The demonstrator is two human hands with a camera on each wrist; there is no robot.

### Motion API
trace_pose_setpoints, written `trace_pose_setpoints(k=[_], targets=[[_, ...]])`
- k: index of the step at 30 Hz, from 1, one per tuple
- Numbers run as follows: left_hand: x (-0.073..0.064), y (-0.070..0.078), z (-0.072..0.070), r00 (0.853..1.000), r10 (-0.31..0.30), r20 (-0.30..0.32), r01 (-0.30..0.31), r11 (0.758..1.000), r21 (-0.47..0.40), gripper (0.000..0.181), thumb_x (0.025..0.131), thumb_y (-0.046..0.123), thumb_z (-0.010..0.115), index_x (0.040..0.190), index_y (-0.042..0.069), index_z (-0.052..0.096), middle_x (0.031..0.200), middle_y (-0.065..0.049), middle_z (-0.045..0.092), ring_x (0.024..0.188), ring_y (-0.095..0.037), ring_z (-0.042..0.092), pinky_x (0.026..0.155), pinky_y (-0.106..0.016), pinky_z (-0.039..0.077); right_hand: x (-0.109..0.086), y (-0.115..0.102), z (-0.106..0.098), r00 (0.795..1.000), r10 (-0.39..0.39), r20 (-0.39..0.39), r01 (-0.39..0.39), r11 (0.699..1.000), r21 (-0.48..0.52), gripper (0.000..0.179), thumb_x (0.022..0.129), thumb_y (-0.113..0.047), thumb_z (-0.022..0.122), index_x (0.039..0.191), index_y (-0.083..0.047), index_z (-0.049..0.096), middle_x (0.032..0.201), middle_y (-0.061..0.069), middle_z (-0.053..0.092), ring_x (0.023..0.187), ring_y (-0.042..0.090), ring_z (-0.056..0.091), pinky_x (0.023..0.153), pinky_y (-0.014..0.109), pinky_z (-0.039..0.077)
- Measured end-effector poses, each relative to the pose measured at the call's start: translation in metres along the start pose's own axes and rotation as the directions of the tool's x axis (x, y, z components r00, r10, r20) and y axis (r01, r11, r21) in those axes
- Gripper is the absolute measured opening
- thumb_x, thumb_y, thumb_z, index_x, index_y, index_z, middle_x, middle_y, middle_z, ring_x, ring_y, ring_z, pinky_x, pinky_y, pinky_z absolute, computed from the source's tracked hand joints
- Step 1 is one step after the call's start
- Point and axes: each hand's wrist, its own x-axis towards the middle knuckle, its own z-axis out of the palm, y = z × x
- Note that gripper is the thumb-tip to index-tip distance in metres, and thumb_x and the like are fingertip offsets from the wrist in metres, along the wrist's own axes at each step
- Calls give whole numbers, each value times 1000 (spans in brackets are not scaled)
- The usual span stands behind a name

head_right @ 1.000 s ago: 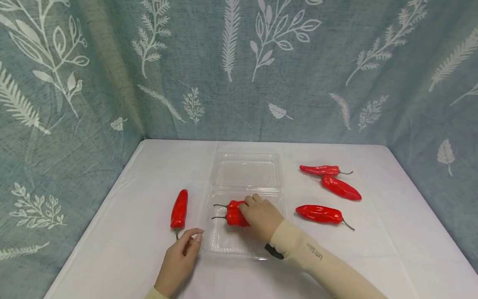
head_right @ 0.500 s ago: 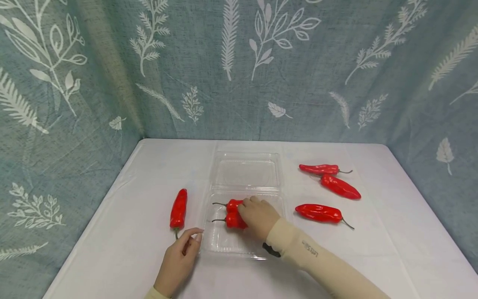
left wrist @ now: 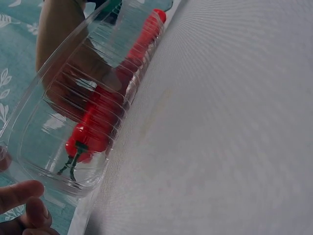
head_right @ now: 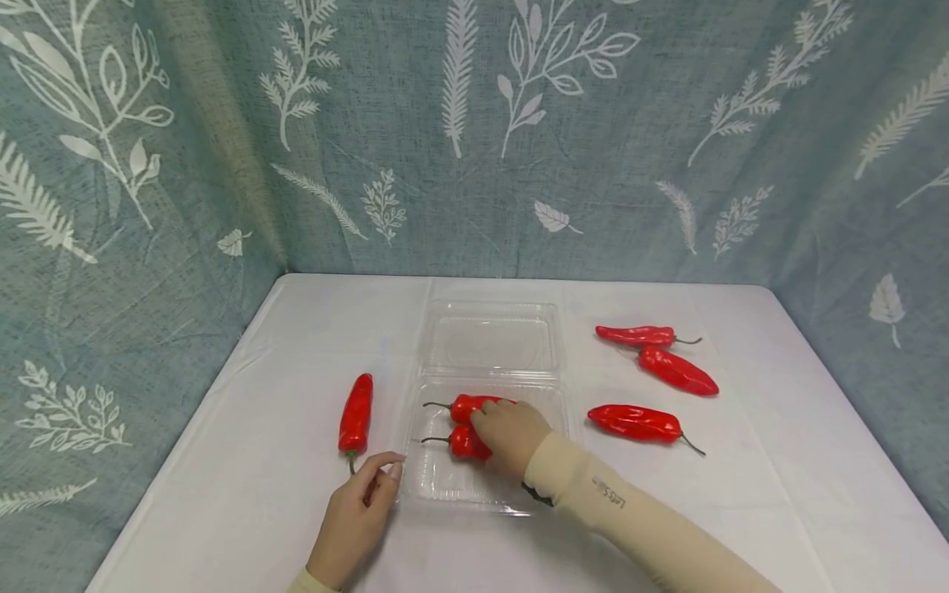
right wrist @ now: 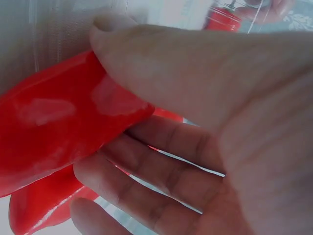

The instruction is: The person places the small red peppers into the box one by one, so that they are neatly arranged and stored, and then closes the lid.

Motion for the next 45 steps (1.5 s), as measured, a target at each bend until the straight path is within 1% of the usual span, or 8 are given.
trace_pose_setpoints(k=[4, 12, 23, 29, 33, 37, 42, 45], targets=[[1, 1, 1, 1000, -4, 10, 4, 1000, 3, 15, 95, 26, 58, 105, 17, 66, 62, 10, 43, 53, -1, 37, 50, -20, 33, -1, 2, 2, 1000, -2, -15, 2, 1000, 11, 34, 71, -12, 82, 98, -10, 62, 87, 4, 60, 79, 20, 60, 74, 35, 53], [2, 3, 3, 1000, 2, 16, -2, 1000, 4, 16, 95, 25, 58, 106, 17, 66, 63, 11, 43, 53, -1, 37, 51, -20, 33, -3, 4, 3, 1000, 23, -13, -23, 1000, 1, 38, 71, -15, 82, 103, -12, 62, 96, 5, 63, 93, 23, 59, 77, 41, 48], [3, 4, 5, 1000, 3, 9, -3, 1000, 6, 14, 95, 23, 59, 106, 17, 66, 63, 11, 43, 54, -2, 38, 53, -20, 34, -8, 8, 0, 1000, 5, -17, -6, 999, -37, 44, 69, -22, 85, 105, -12, 62, 94, 3, 64, 92, 20, 58, 72, 36, 47], [2, 4, 4, 1000, -20, 16, 20, 1000, -1, 15, 95, 23, 59, 106, 17, 66, 62, 10, 42, 54, -2, 38, 53, -21, 33, -13, 17, -17, 1000, 9, 11, -9, 998, 55, 53, 71, -25, 84, 116, -14, 59, 103, 1, 61, 96, 18, 58, 81, 37, 51], [2, 4, 3, 1000, -19, 7, 19, 1000, -3, 14, 95, 23, 59, 106, 17, 66, 62, 10, 42, 54, -2, 38, 53, -21, 33, -20, 36, -42, 998, 54, 10, -55, 990, 134, 59, 72, -29, 84, 123, -13, 58, 110, 3, 61, 99, 19, 59, 85, 38, 52], [2, 4, 2, 1000, -19, 4, 19, 1000, -4, 14, 95, 22, 59, 105, 17, 66, 61, 9, 41, 53, -2, 37, 52, -21, 33, -27, 70, -59, 992, 117, -42, -111, 986, 128, 63, 73, -31, 84, 126, -11, 57, 115, 6, 62, 101, 22, 62, 84, 37, 53], [3, 5, 1, 999, -32, 18, 32, 999, -1, 15, 95, 22, 58, 106, 16, 66, 62, 8, 42, 53, -3, 38, 52, -21, 33, -35, 127, -65, 975, 199, -96, -187, 975, 123, 59, 75, -28, 82, 123, -4, 57, 114, 13, 62, 103, 28, 62, 87, 41, 52], [3, 6, 1, 999, -45, 29, 45, 999, 7, 17, 96, 24, 57, 108, 16, 66, 62, 8, 42, 54, -3, 38, 52, -21, 32, -39, 157, -64, 955, 292, -45, -282, 946, 160, 58, 79, -26, 79, 125, -2, 55, 120, 18, 59, 109, 33, 57, 91, 48, 49]])
